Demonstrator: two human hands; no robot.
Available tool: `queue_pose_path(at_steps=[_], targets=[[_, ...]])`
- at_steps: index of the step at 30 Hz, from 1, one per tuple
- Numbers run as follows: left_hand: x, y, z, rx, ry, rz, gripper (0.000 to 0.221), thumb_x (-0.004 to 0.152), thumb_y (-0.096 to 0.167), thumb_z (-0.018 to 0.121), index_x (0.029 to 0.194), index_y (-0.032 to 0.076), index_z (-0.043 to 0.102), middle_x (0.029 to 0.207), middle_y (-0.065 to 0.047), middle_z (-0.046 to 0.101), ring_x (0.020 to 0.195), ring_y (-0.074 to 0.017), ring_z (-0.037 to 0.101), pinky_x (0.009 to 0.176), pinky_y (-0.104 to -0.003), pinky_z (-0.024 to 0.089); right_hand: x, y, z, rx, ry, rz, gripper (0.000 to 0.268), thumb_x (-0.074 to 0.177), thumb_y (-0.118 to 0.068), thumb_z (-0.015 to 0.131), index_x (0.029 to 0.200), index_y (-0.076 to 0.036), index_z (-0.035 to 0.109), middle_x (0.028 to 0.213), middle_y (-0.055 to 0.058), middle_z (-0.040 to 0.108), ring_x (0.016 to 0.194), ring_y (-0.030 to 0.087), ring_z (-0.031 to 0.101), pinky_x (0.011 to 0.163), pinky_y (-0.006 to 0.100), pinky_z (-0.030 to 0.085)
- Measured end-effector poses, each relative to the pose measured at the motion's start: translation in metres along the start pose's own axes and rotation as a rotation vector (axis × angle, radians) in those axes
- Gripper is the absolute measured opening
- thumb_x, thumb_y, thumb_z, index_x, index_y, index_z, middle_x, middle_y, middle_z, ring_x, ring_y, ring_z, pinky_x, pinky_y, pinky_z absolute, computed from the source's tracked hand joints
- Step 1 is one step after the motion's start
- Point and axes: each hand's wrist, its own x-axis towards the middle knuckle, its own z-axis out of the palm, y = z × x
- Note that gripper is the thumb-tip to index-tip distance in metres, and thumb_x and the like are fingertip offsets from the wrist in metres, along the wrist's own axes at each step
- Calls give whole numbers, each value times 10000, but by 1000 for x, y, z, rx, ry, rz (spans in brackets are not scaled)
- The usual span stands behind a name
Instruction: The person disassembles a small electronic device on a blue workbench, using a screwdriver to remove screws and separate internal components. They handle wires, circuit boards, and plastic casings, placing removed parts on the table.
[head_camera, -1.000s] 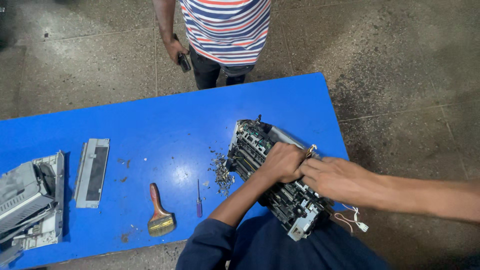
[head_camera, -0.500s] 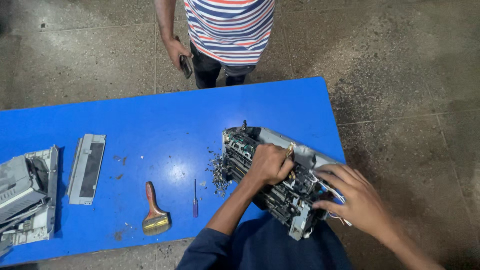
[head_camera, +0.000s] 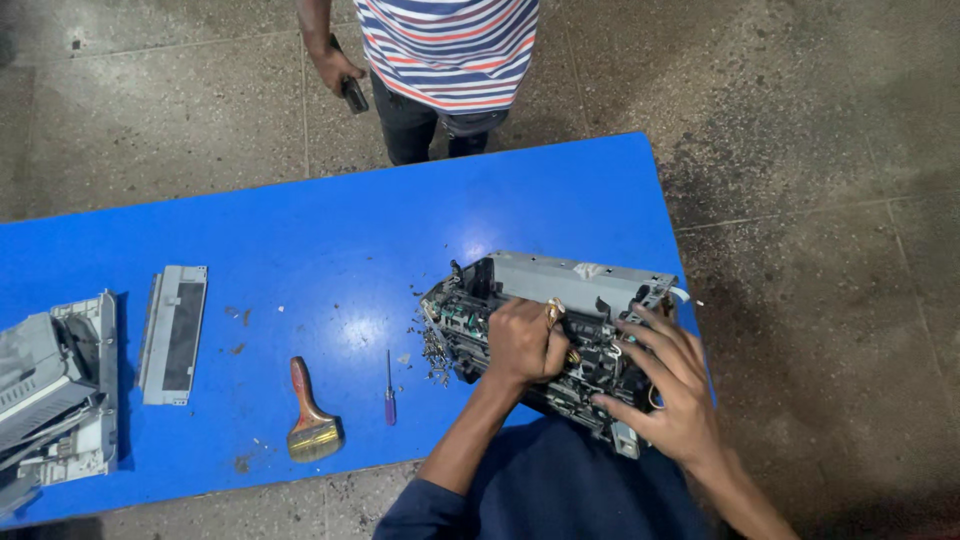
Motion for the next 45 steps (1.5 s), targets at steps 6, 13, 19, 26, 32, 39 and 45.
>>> queue_pose_path(at_steps=[6,13,19,26,32,39,45], targets=[[-14,8,-2,-26,-27,-6,100,706,130,624,719,41,579,636,-118,554,593,-345,560,645,-464,485,-13,-14,-3,5,2,31,668,634,-401,873,1166,-37,699,1342,113,621,1355,335,511,1123,491,384],[-19,19,2,-29,16,-45,96,702,126,620,751,43,621,652,-114,569,601,-336,569,631,-448,477,-10,-18,-6,-178,-75,54,604,648,-438,857,1102,-62,726,1282,110,625,1279,322,532,1043,494,418],[-18,24,12,-9,-31,-41,106,743,148,636,756,49,601,680,-117,594,627,-330,598,646,-452,479,-6,-17,-20,-275,-188,-8,619,667,-463,838,1086,-20,731,1230,130,659,1217,300,571,993,478,447],[-13,29,14,-15,-98,-30,114,779,163,636,805,53,629,718,-115,638,657,-319,628,664,-453,491,-1,0,-27,-269,-150,-212,532,698,-426,870,938,29,734,1045,129,737,1073,284,676,953,448,523],[-12,26,15,-9,-141,-29,162,771,172,629,844,29,650,695,-129,630,633,-323,627,672,-459,511,-4,22,-16,-169,-149,-337,530,648,-460,892,824,10,722,961,138,739,1009,292,705,929,449,582],[-15,24,16,-20,-128,-48,244,768,194,624,916,13,693,683,-138,630,626,-335,631,674,-467,519,-10,30,-13,-170,-166,-360,492,669,-402,909,780,34,707,938,160,742,987,285,716,774,382,612],[-8,26,19,-16,-198,-92,231,797,204,620,907,14,694,722,-161,674,654,-339,659,708,-464,536,-2,33,-14,-182,-213,-427,545,675,-477,878,691,20,654,883,179,711,934,307,711,762,388,620]])
